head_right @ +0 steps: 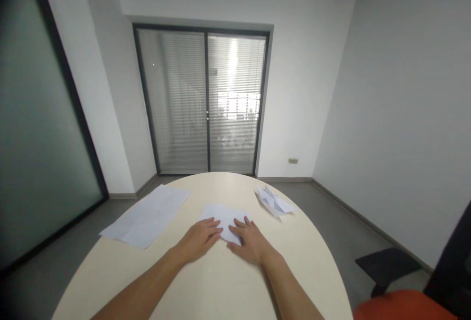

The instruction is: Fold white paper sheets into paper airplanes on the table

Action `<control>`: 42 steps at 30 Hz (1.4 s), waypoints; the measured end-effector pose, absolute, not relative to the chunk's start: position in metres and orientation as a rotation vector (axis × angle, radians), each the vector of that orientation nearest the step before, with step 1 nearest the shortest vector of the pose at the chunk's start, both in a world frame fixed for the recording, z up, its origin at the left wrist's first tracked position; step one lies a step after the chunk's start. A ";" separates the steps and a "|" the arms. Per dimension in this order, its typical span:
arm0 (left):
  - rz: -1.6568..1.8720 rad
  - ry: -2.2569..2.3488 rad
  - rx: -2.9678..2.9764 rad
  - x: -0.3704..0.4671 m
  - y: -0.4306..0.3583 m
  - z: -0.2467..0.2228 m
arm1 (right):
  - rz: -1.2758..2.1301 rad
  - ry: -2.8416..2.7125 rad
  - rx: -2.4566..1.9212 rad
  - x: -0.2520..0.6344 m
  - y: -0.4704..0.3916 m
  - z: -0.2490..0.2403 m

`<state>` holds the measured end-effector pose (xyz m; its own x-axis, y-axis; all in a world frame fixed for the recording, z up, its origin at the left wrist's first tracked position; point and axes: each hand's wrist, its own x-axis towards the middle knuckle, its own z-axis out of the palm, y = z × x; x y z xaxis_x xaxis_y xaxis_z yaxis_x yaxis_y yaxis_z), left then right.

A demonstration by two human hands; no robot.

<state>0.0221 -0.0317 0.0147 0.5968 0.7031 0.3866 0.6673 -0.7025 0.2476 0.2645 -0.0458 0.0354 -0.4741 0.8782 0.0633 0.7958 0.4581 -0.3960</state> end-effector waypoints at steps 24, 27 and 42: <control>0.824 1.198 2.570 0.022 -0.024 -0.001 | 0.403 -2.314 -1.307 0.263 -0.047 0.038; 0.819 1.213 2.551 0.023 -0.027 0.005 | 0.352 -2.283 -1.366 0.267 -0.042 0.032; 0.843 1.261 2.521 0.024 -0.028 0.008 | 0.395 -2.090 -1.414 0.271 -0.029 0.015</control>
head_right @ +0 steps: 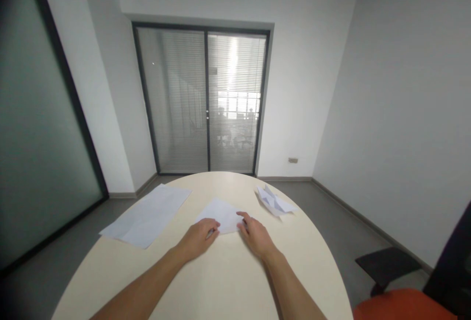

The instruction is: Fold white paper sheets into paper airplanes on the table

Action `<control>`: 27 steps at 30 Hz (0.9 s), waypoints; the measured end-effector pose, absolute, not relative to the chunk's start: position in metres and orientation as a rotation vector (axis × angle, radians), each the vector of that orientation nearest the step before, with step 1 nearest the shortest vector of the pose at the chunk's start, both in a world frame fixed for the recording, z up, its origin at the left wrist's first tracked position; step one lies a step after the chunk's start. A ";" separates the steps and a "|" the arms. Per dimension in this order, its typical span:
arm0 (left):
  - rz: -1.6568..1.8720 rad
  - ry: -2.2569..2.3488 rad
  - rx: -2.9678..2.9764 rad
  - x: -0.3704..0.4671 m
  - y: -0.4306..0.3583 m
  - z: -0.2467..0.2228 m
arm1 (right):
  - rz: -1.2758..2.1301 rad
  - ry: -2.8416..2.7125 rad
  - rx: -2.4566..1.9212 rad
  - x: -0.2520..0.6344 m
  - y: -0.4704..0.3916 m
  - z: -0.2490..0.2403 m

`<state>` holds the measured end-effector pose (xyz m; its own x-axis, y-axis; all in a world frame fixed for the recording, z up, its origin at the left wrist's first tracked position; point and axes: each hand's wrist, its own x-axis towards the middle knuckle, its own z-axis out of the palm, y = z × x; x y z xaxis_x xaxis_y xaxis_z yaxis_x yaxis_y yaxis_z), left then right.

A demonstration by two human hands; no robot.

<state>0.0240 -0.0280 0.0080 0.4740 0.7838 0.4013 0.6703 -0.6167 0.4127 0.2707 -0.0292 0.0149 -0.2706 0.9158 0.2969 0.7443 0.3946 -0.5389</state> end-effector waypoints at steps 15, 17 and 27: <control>0.831 1.314 2.549 0.028 -0.031 0.010 | 0.361 -2.064 -1.303 0.270 -0.024 0.007; 0.842 1.317 2.537 0.028 -0.031 0.011 | 0.366 -2.049 -1.318 0.269 -0.025 0.009; 0.894 1.313 2.522 0.025 -0.030 0.009 | 0.349 -1.949 -1.344 0.265 -0.029 0.022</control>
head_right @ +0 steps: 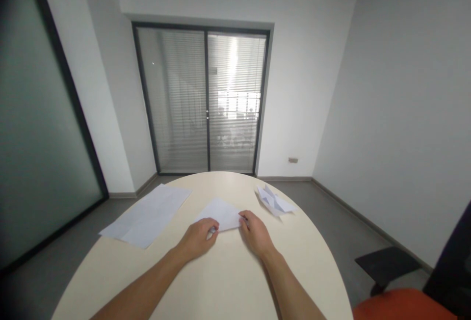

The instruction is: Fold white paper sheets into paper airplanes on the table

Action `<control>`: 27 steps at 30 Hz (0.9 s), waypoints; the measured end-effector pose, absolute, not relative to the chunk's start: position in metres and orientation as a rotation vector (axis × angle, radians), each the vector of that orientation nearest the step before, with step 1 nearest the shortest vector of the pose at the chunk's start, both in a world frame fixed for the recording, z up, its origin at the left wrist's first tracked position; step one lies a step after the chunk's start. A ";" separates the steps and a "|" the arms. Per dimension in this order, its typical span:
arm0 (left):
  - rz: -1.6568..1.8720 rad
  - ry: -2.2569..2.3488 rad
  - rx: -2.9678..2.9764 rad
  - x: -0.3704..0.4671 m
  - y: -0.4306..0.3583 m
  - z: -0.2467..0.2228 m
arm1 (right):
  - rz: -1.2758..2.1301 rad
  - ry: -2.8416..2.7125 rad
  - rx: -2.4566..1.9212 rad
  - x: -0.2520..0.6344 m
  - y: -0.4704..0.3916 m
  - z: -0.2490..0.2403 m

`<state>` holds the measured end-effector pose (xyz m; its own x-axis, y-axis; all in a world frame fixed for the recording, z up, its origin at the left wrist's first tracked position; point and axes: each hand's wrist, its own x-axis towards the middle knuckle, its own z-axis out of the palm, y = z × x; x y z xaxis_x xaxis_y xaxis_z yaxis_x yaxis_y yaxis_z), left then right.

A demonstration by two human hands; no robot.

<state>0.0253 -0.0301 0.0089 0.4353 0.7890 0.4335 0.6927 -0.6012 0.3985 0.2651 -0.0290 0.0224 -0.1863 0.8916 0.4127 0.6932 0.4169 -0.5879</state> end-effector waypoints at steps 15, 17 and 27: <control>1.437 1.543 2.207 0.008 -0.015 0.013 | 0.465 -1.605 -1.215 0.272 -0.021 0.022; 1.548 1.498 2.054 0.007 -0.013 0.011 | 0.470 -1.556 -1.196 0.271 -0.022 0.024; 1.720 1.304 1.735 0.009 -0.004 0.010 | 0.538 -1.414 -1.199 0.271 -0.020 0.026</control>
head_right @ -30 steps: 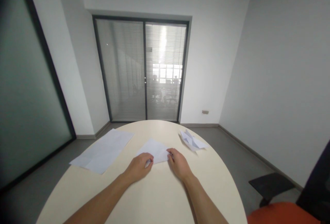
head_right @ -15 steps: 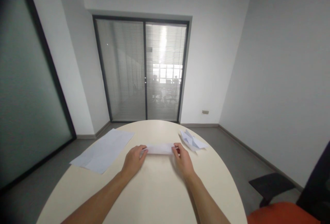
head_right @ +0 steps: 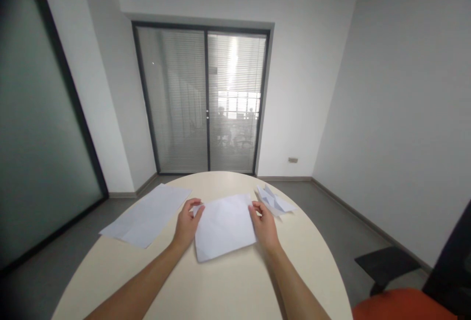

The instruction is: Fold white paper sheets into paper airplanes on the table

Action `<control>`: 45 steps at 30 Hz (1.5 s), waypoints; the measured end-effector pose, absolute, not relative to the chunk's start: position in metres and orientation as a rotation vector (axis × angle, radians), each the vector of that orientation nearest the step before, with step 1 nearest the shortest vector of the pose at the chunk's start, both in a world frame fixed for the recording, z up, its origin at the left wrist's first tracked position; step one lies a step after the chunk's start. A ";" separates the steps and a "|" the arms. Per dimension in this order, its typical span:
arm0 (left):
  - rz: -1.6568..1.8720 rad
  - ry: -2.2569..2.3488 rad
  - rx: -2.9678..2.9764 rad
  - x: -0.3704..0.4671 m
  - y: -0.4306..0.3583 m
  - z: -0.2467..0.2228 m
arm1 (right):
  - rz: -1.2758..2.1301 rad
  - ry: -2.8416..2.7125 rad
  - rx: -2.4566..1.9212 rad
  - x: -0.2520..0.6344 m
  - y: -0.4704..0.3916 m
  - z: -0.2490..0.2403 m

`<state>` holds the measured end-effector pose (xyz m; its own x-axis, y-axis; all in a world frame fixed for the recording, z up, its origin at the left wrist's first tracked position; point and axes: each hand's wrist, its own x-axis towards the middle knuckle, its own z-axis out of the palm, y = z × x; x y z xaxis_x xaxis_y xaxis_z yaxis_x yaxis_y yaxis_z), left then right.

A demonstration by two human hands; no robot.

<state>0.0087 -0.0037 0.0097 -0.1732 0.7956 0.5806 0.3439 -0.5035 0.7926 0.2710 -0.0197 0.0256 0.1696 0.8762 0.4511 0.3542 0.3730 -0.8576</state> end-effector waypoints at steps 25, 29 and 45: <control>0.730 1.689 2.553 0.023 -0.030 0.027 | 0.072 -2.225 -1.631 0.264 -0.036 0.025; 0.796 1.258 2.770 0.022 -0.033 0.022 | 0.039 -2.155 -1.687 0.265 -0.034 0.023; 0.638 1.282 2.870 0.026 -0.046 0.030 | 0.358 -2.448 -1.282 0.256 -0.043 0.025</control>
<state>0.0257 -0.0461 0.0302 0.6018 0.7015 0.3817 0.7276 -0.6786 0.1001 0.2557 -0.0431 0.0255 -0.5274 0.8278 0.1912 0.7384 0.5579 -0.3788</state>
